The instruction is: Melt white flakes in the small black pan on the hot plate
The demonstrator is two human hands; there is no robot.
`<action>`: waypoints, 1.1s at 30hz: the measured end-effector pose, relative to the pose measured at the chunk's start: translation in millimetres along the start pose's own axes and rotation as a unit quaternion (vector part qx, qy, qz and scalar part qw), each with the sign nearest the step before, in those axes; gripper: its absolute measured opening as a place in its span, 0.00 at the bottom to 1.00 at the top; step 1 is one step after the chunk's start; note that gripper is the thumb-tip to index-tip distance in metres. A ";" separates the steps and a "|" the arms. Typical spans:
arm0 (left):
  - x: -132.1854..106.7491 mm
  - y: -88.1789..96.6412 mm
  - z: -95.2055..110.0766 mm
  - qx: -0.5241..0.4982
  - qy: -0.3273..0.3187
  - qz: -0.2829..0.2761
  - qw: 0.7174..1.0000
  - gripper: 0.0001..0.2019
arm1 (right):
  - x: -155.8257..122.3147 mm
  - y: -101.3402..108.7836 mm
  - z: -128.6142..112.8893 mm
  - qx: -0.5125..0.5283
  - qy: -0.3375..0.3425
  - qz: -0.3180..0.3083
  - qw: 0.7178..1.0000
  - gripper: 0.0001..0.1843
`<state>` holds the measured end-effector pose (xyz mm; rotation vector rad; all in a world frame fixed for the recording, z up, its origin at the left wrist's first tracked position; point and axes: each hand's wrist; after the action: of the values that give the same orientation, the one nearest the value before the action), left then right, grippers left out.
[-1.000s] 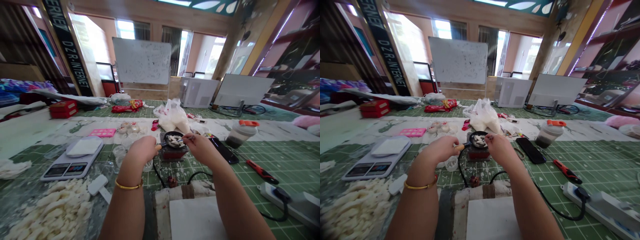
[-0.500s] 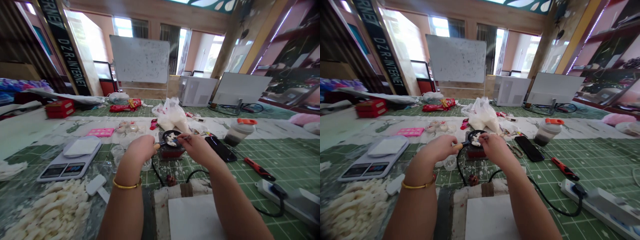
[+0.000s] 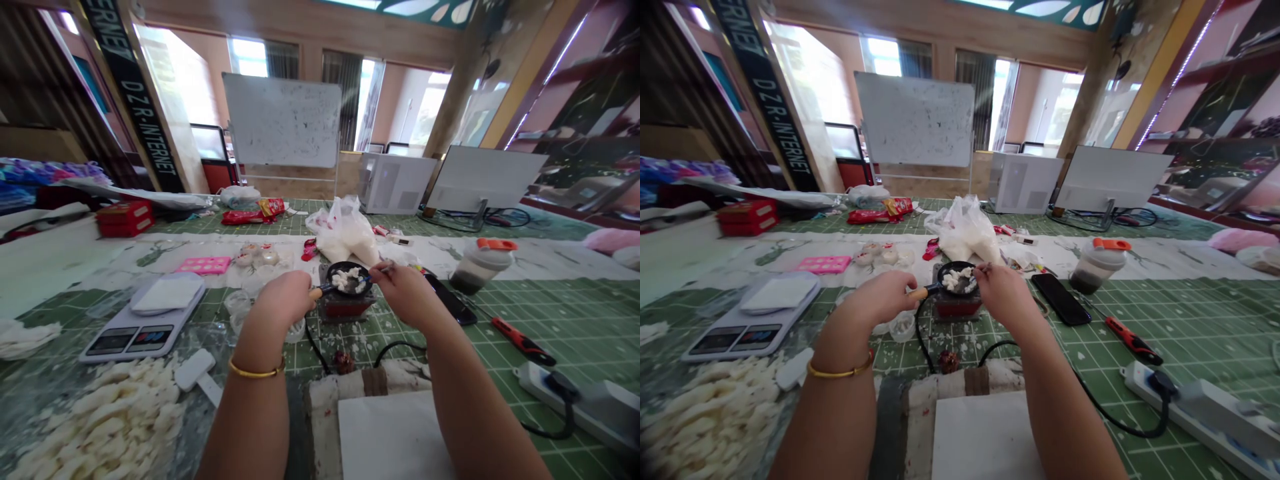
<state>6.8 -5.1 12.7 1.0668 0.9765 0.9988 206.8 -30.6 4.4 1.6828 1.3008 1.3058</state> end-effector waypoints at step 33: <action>0.4 3.2 -2.1 -0.018 -0.024 -0.003 1.000 0.11 | 22.6 -43.0 31.1 0.322 -0.100 0.067 0.939 0.18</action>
<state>4.5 -3.7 15.4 1.0519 0.9191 0.9790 223.2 6.7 -36.4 2.3107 1.6150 0.7773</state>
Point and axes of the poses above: each hand's wrist, its own x-axis towards the middle knuckle, its own y-axis out of the back of the hand, z = x × y, and after that the axes turned 1 degree about z, right-handed
